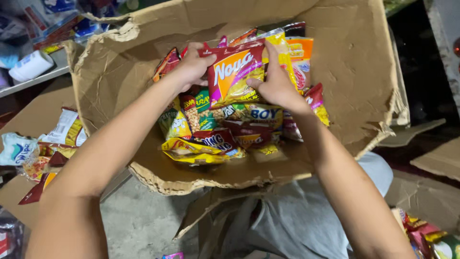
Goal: The person sits on the floor and repeatedly picks up individual snack packets from a large cardboard box, briefly holds them, and places them into a second cardboard box. The person handles various brands of chips and crackers one at a time.
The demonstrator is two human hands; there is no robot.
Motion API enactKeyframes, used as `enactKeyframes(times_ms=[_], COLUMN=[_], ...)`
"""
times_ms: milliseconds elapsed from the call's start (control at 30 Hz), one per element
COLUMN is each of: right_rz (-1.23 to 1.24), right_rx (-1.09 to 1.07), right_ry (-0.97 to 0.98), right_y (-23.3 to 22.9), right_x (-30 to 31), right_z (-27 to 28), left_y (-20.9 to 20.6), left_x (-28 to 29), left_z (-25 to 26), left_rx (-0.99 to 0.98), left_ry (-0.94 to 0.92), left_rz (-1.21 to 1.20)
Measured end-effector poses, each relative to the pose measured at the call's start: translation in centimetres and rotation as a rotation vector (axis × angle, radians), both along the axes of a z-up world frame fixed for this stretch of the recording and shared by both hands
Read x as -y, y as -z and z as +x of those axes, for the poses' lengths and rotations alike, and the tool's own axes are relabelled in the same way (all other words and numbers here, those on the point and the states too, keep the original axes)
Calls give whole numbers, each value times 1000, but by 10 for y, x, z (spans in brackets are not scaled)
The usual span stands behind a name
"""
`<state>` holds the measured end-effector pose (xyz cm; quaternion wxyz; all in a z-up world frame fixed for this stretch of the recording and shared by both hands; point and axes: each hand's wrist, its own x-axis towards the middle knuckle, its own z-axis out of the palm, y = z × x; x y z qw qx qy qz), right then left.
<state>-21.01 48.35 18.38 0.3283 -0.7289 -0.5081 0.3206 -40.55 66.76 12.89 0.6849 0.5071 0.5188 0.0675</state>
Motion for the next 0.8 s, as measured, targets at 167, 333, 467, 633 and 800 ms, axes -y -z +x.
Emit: enactKeyframes(times_ms=[167, 333, 467, 633, 800], right_rz=[-5, 168, 149, 191, 45], right_rx=[5, 196, 309, 574, 669], right_ry=[40, 51, 73, 68, 110], right_y=[15, 43, 58, 72, 91], right_x=[-32, -48, -67, -71, -65], right_z=[-24, -18, -11, 1, 13], left_y=[32, 37, 13, 17, 46], left_x=[-10, 34, 51, 51, 61], left_z=[-3, 9, 18, 40, 58], left_rx=[-13, -8, -249, -196, -182], left_ry=[-51, 201, 601, 535, 398], left_rz=[542, 994, 1056, 1208, 1334])
